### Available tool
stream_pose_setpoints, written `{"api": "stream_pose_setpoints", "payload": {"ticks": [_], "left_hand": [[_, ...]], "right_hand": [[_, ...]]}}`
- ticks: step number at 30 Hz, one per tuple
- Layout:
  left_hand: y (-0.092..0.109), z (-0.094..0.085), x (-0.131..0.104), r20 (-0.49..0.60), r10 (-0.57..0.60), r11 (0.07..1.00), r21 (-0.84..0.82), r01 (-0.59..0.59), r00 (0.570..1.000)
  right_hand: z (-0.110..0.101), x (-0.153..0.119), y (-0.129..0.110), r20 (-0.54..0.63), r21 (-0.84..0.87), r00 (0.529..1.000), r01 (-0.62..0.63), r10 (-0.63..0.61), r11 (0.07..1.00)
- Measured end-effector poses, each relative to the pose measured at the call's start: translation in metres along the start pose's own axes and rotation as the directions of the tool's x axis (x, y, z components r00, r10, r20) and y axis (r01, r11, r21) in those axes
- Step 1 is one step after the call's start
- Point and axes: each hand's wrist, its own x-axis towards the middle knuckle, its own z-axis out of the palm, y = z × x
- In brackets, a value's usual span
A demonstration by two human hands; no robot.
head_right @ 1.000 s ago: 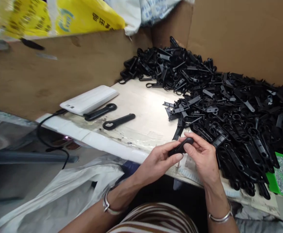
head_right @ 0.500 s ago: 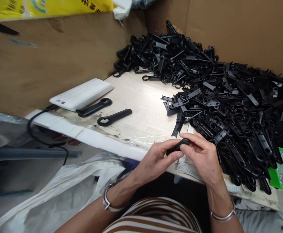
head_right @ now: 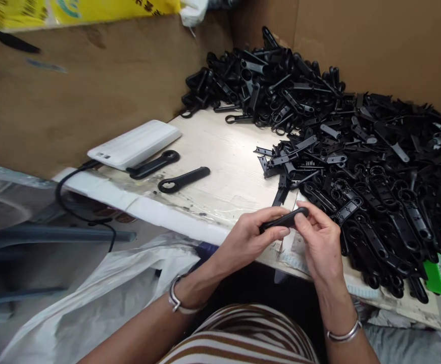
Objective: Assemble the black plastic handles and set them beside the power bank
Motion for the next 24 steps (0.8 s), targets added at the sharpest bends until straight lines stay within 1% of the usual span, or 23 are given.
{"api": "stream_pose_setpoints", "payload": {"ticks": [2, 3, 5, 6, 8, 9, 10, 12, 13, 14, 15, 16, 17, 18, 19, 21, 23, 24], "left_hand": [[-0.001, 0.004, 0.002, -0.080, -0.047, 0.973, -0.228, 0.027, 0.996], [-0.002, 0.006, 0.003, -0.130, -0.080, 0.943, -0.331, 0.033, 0.988], [-0.002, 0.012, 0.004, -0.208, -0.159, 0.853, -0.522, 0.028, 0.965], [-0.003, 0.014, 0.005, -0.221, -0.196, 0.796, -0.605, 0.023, 0.955], [-0.003, 0.017, 0.007, -0.201, -0.234, 0.701, -0.713, 0.021, 0.951], [-0.003, 0.017, 0.007, -0.176, -0.238, 0.681, -0.732, 0.035, 0.955], [-0.003, 0.017, 0.008, -0.150, -0.241, 0.682, -0.729, 0.057, 0.959], [-0.004, 0.013, 0.008, -0.122, -0.237, 0.738, -0.668, 0.098, 0.964], [-0.004, 0.011, 0.007, -0.120, -0.222, 0.783, -0.614, 0.104, 0.968], [-0.005, 0.008, 0.006, -0.120, -0.195, 0.832, -0.546, 0.099, 0.973], [-0.005, 0.006, 0.006, -0.118, -0.151, 0.882, -0.464, 0.080, 0.981], [-0.005, 0.004, 0.005, -0.103, -0.097, 0.928, -0.369, 0.053, 0.990], [-0.005, 0.003, 0.004, -0.070, -0.041, 0.965, -0.261, 0.021, 0.997], [-0.006, 0.002, 0.003, -0.026, 0.013, 0.989, -0.150, -0.016, 1.000], [-0.006, 0.002, 0.002, 0.020, 0.063, 0.997, -0.043, -0.062, 0.998], [-0.006, 0.003, 0.001, 0.098, 0.147, 0.979, 0.128, -0.159, 0.984], [-0.006, 0.002, 0.000, 0.159, 0.196, 0.950, 0.215, -0.228, 0.968], [-0.006, 0.002, 0.000, 0.187, 0.204, 0.940, 0.237, -0.246, 0.961]], "right_hand": [[0.002, 0.001, 0.001, -0.032, 0.100, 0.999, -0.015, 0.019, 0.995], [0.004, 0.001, 0.001, -0.036, 0.144, 0.999, -0.025, 0.030, 0.989], [0.011, -0.002, 0.003, -0.021, 0.213, 0.998, -0.046, 0.052, 0.976], [0.015, -0.005, 0.003, 0.001, 0.237, 0.998, -0.057, 0.058, 0.970], [0.023, -0.012, 0.005, 0.072, 0.268, 0.995, -0.079, 0.062, 0.960], [0.025, -0.015, 0.006, 0.109, 0.272, 0.992, -0.094, 0.067, 0.958], [0.026, -0.019, 0.007, 0.148, 0.259, 0.985, -0.121, 0.084, 0.958], [0.021, -0.023, 0.008, 0.202, 0.159, 0.966, -0.194, 0.161, 0.968], [0.017, -0.025, 0.008, 0.178, 0.084, 0.967, -0.201, 0.184, 0.976], [0.011, -0.025, 0.007, 0.124, 0.006, 0.977, -0.175, 0.173, 0.985], [0.007, -0.025, 0.006, 0.060, -0.067, 0.990, -0.124, 0.128, 0.990], [0.003, -0.024, 0.004, 0.006, -0.123, 0.998, -0.056, 0.057, 0.991], [0.000, -0.023, 0.001, -0.022, -0.158, 1.000, 0.016, -0.020, 0.987], [-0.001, -0.021, -0.003, -0.005, -0.177, 0.997, 0.072, -0.074, 0.982], [-0.001, -0.019, -0.006, 0.057, -0.189, 0.994, 0.107, -0.098, 0.976], [0.000, -0.014, -0.012, 0.211, -0.227, 0.972, 0.149, -0.101, 0.962], [0.001, -0.010, -0.016, 0.313, -0.286, 0.944, 0.202, -0.108, 0.937], [0.001, -0.008, -0.016, 0.336, -0.313, 0.934, 0.230, -0.119, 0.921]]}}
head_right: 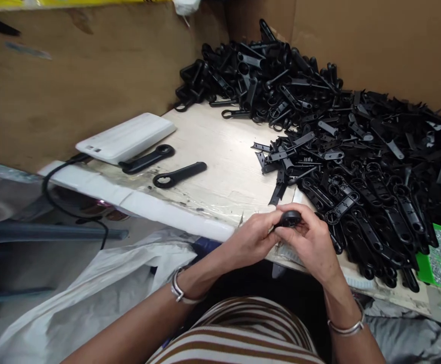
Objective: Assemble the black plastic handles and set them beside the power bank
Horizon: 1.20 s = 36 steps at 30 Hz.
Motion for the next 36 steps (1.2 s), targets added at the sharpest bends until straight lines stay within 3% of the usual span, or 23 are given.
{"api": "stream_pose_setpoints", "payload": {"ticks": [6, 9, 12, 15, 17, 19, 21, 23, 24, 26, 28, 30, 33, 35, 36], "left_hand": [[-0.013, 0.001, 0.002, 0.062, -0.068, 0.988, 0.142, 0.058, 0.996], [-0.018, 0.005, 0.003, 0.085, -0.104, 0.987, 0.132, 0.092, 0.991], [-0.011, 0.003, 0.004, 0.082, -0.106, 0.991, 0.094, 0.098, 0.991], [0.006, -0.016, 0.002, 0.026, -0.106, 0.989, 0.106, 0.103, 0.994], [0.012, -0.038, 0.000, -0.055, -0.148, 0.959, 0.237, 0.157, 0.987], [0.009, -0.064, -0.004, -0.206, -0.183, 0.830, 0.492, 0.263, 0.961], [-0.003, -0.088, -0.008, -0.312, -0.212, 0.573, 0.728, 0.377, 0.926], [-0.017, -0.106, -0.012, -0.356, -0.238, 0.335, 0.843, 0.420, 0.904], [-0.023, -0.111, -0.014, -0.371, -0.243, 0.267, 0.863, 0.429, 0.896], [-0.030, -0.116, -0.017, -0.389, -0.233, 0.220, 0.871, 0.438, 0.891], [-0.028, -0.115, -0.017, -0.399, -0.197, 0.253, 0.862, 0.439, 0.896], [-0.019, -0.109, -0.015, -0.398, -0.147, 0.360, 0.831, 0.424, 0.906], [0.000, -0.087, -0.008, -0.386, -0.082, 0.699, 0.635, 0.329, 0.919], [0.010, -0.065, -0.001, -0.372, -0.133, 0.918, 0.303, 0.256, 0.919], [0.013, -0.053, 0.002, -0.326, -0.216, 0.964, 0.081, 0.254, 0.920]], "right_hand": [[0.000, 0.000, 0.011, -0.048, -0.197, 0.995, 0.073, -0.084, 0.978], [0.004, 0.001, 0.020, -0.074, -0.211, 0.995, 0.049, -0.066, 0.976], [0.004, 0.004, 0.024, -0.039, -0.186, 0.998, 0.038, -0.046, 0.982], [-0.007, 0.007, 0.024, -0.010, -0.185, 0.999, 0.035, -0.037, 0.982], [-0.023, 0.010, 0.023, -0.071, -0.255, 0.996, 0.026, -0.045, 0.967], [-0.041, 0.014, 0.020, -0.151, -0.413, 0.985, 0.009, -0.079, 0.910], [-0.055, 0.019, 0.016, -0.169, -0.619, 0.971, 0.028, -0.168, 0.785], [-0.061, 0.025, 0.010, -0.106, -0.795, 0.961, 0.073, -0.256, 0.603], [-0.061, 0.028, 0.008, -0.065, -0.857, 0.962, 0.083, -0.266, 0.508], [-0.055, 0.033, 0.004, -0.004, -0.943, 0.978, 0.066, -0.210, 0.327], [-0.049, 0.037, 0.002, 0.008, -0.984, 0.989, 0.034, -0.148, 0.177], [-0.047, 0.038, 0.001, 0.002, -0.992, 0.989, 0.020, -0.149, 0.122], [-0.054, 0.037, 0.000, 0.014, -0.959, 0.965, 0.087, -0.263, 0.269], [-0.059, 0.033, -0.002, 0.067, -0.897, 0.929, 0.215, -0.363, 0.386], [-0.059, 0.030, -0.003, 0.114, -0.859, 0.905, 0.297, -0.409, 0.417]]}}
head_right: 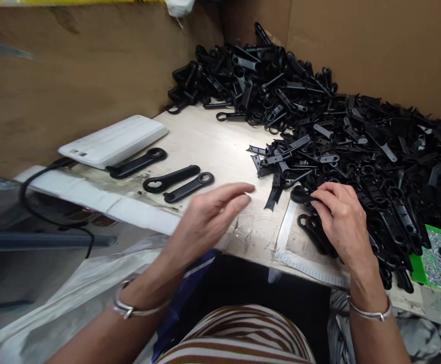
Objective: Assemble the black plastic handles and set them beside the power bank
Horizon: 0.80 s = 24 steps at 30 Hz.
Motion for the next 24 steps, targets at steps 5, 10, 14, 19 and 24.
{"api": "stream_pose_setpoints", "payload": {"ticks": [5, 10, 14, 19, 24], "left_hand": [[0.005, 0.047, -0.004, 0.476, -0.220, 0.568, -0.647, 0.509, 0.851], [0.000, 0.046, -0.010, 0.539, -0.189, 0.335, -0.751, 0.570, 0.821], [0.002, 0.040, -0.014, 0.446, -0.265, 0.309, -0.801, 0.514, 0.855], [0.000, 0.039, -0.020, 0.432, -0.318, 0.192, -0.843, 0.503, 0.844], [-0.003, 0.034, -0.023, 0.411, -0.339, 0.150, -0.865, 0.480, 0.846]], "right_hand": [[0.002, -0.006, -0.022, 0.026, 0.259, 0.958, 0.271, -0.287, 0.927], [0.004, 0.016, -0.016, 0.066, 0.432, 0.986, 0.112, -0.156, 0.895], [0.014, 0.056, 0.006, 0.106, -0.014, 0.993, -0.056, 0.057, 0.998], [0.038, 0.094, 0.017, 0.306, -0.403, 0.940, -0.016, 0.151, 0.915], [0.038, 0.093, 0.027, 0.249, -0.349, 0.959, -0.042, 0.136, 0.936]]}}
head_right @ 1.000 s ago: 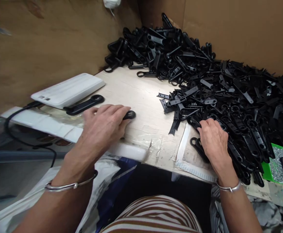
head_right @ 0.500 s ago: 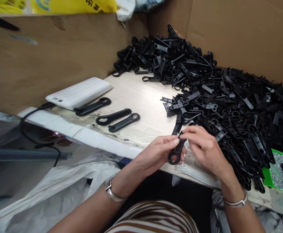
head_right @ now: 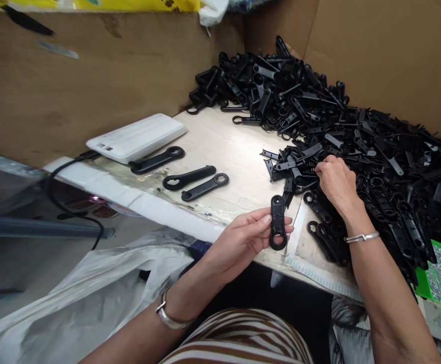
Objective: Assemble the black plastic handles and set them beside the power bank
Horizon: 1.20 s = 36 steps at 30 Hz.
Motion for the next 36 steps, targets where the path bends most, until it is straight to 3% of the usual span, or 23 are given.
{"api": "stream_pose_setpoints", "payload": {"ticks": [3, 8, 11, 15, 18, 27, 29, 33, 36], "left_hand": [[-0.001, 0.001, 0.002, 0.016, -0.007, 1.000, 0.004, 0.007, 1.000], [-0.007, 0.006, 0.006, 0.033, -0.005, 0.999, 0.032, 0.004, 0.999], [-0.008, 0.006, 0.003, 0.017, 0.000, 1.000, 0.021, 0.000, 1.000], [-0.005, 0.004, 0.001, -0.012, 0.006, 1.000, 0.020, -0.006, 1.000], [-0.005, 0.004, 0.002, 0.001, 0.019, 1.000, 0.006, -0.019, 1.000], [-0.007, 0.003, 0.003, 0.001, 0.036, 0.999, 0.014, -0.036, 0.999], [-0.006, 0.003, 0.003, -0.005, 0.039, 0.999, 0.020, -0.039, 0.999], [-0.004, 0.005, 0.003, 0.002, 0.032, 0.999, 0.005, -0.032, 0.999], [-0.004, 0.007, 0.002, 0.032, 0.020, 1.000, 0.000, -0.020, 0.999]], "right_hand": [[-0.002, -0.005, 0.006, -0.018, 0.043, 0.999, 0.030, -0.029, 0.999], [0.001, 0.003, 0.001, 0.071, -0.033, 0.996, 0.065, -0.063, 0.997], [0.003, 0.008, 0.003, 0.087, 0.005, 0.995, 0.044, -0.044, 0.999], [0.003, 0.005, 0.018, 0.003, 0.236, 1.000, 0.016, -0.017, 0.972], [0.001, -0.001, 0.029, -0.058, 0.501, 0.997, -0.012, 0.047, 0.865], [-0.005, -0.001, 0.033, -0.090, 0.682, 0.981, -0.064, 0.171, 0.728], [-0.010, -0.004, 0.031, -0.076, 0.763, 0.977, -0.073, 0.200, 0.643], [-0.022, -0.021, 0.020, 0.073, 0.941, 0.983, -0.124, 0.168, 0.314], [-0.029, -0.041, 0.003, 0.049, 0.969, 0.988, -0.081, 0.143, 0.232]]}}
